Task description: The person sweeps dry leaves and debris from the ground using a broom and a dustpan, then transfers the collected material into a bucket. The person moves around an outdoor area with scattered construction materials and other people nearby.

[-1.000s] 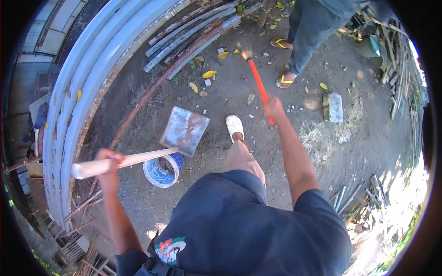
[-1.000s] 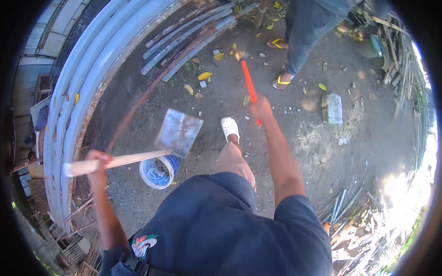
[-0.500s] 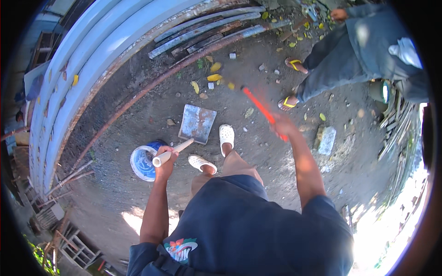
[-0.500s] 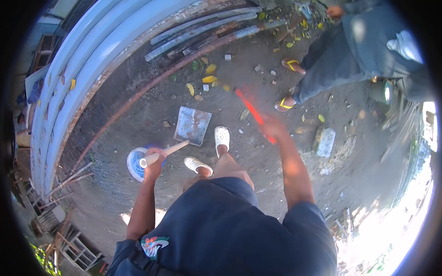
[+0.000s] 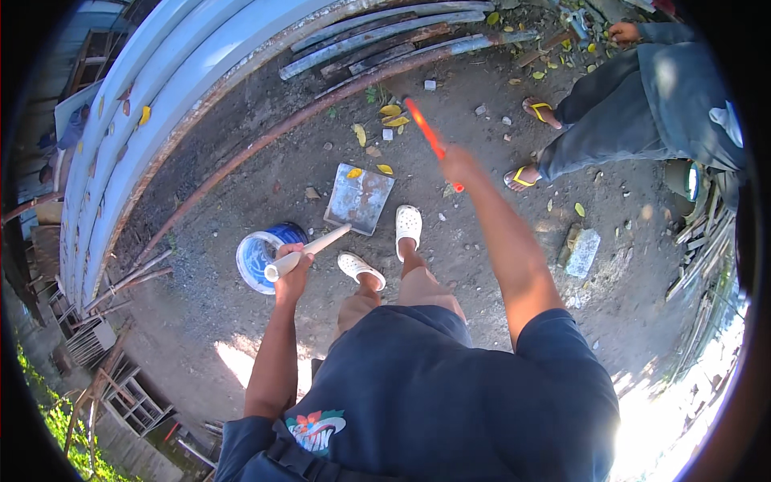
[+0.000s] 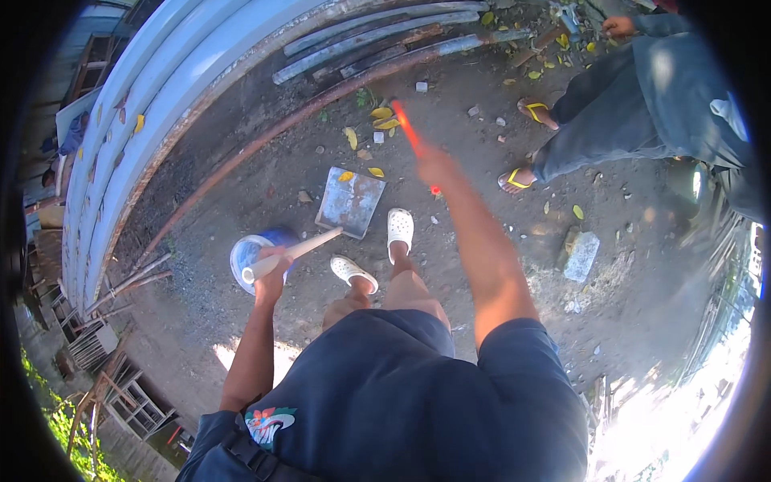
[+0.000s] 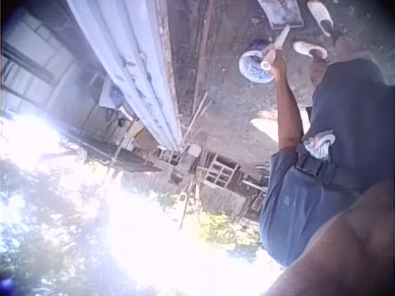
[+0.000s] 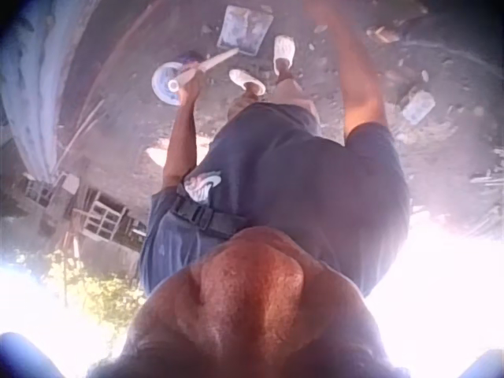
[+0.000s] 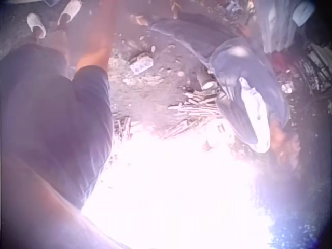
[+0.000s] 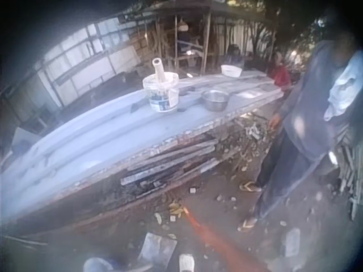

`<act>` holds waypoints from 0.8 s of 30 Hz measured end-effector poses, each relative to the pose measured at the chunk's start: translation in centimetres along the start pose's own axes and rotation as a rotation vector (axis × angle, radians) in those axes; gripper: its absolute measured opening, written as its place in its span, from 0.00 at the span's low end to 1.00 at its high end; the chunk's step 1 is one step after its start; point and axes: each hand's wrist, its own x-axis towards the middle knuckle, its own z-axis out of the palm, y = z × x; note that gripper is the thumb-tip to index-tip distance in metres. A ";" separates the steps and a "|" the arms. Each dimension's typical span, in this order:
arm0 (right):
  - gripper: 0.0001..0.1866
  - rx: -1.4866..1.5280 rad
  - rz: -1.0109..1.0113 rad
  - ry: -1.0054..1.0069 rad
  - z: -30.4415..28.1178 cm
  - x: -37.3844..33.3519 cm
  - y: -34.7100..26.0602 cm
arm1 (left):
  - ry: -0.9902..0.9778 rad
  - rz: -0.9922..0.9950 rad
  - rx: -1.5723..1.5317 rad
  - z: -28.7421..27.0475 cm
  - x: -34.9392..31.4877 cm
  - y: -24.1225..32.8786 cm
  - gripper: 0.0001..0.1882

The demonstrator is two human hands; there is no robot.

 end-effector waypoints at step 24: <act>0.19 -0.343 -0.068 -0.408 -2.0 -13.1 -12.6 | 0.032 0.023 -0.165 0.3 2.7 -4.3 0.15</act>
